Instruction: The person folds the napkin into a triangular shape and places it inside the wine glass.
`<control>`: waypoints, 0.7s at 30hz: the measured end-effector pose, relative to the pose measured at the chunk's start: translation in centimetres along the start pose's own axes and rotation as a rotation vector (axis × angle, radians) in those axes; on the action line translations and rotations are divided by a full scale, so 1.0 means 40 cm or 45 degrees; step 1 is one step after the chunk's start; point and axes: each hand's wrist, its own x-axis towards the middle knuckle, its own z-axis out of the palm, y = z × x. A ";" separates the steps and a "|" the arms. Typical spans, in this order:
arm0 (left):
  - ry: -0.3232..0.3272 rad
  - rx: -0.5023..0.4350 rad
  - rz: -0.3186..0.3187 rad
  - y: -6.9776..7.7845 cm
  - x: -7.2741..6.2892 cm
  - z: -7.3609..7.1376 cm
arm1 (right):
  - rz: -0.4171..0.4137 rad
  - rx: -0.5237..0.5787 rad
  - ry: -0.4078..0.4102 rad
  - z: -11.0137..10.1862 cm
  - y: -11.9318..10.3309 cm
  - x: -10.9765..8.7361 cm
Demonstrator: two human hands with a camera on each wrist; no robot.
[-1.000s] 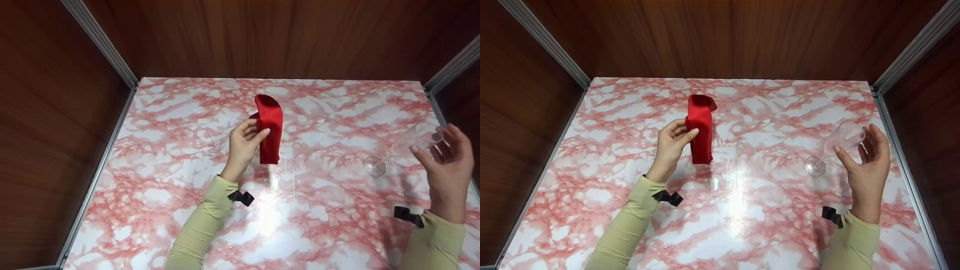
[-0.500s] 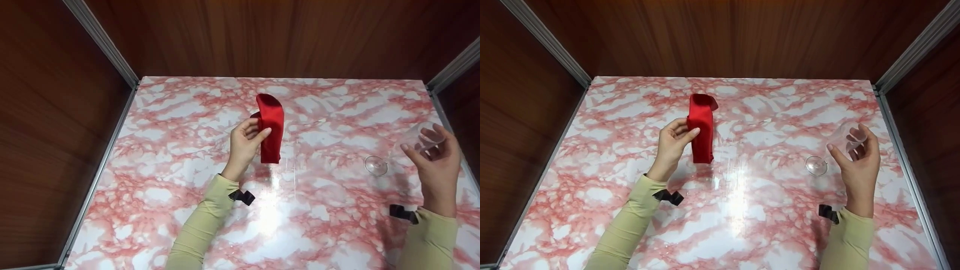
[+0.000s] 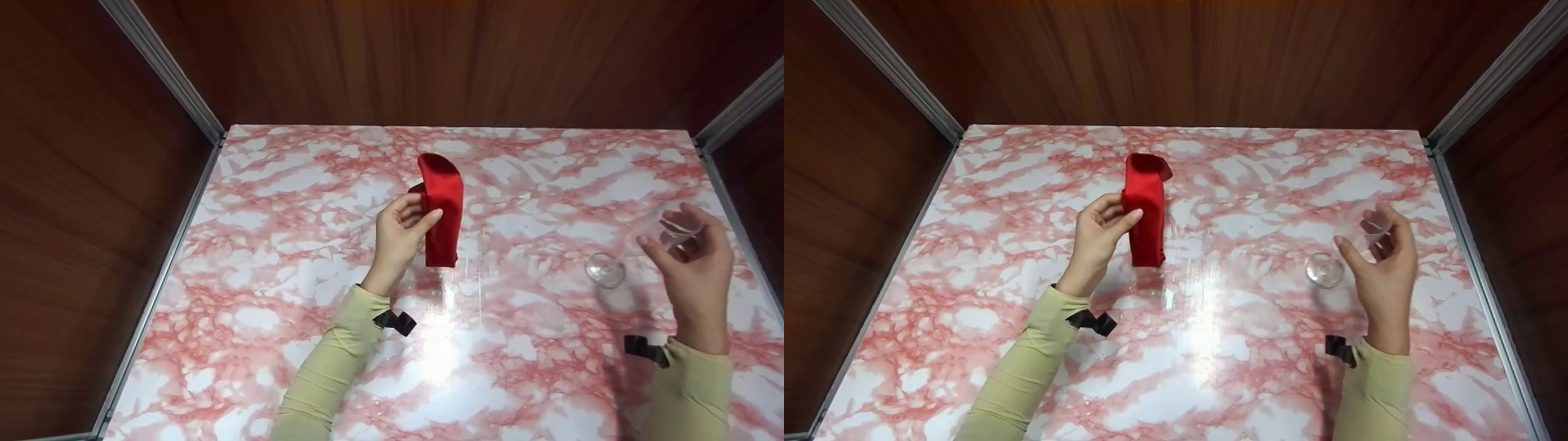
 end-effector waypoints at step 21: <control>0.023 0.015 -0.002 0.004 0.008 -0.010 | -0.185 -0.032 -0.487 0.220 -0.083 -0.077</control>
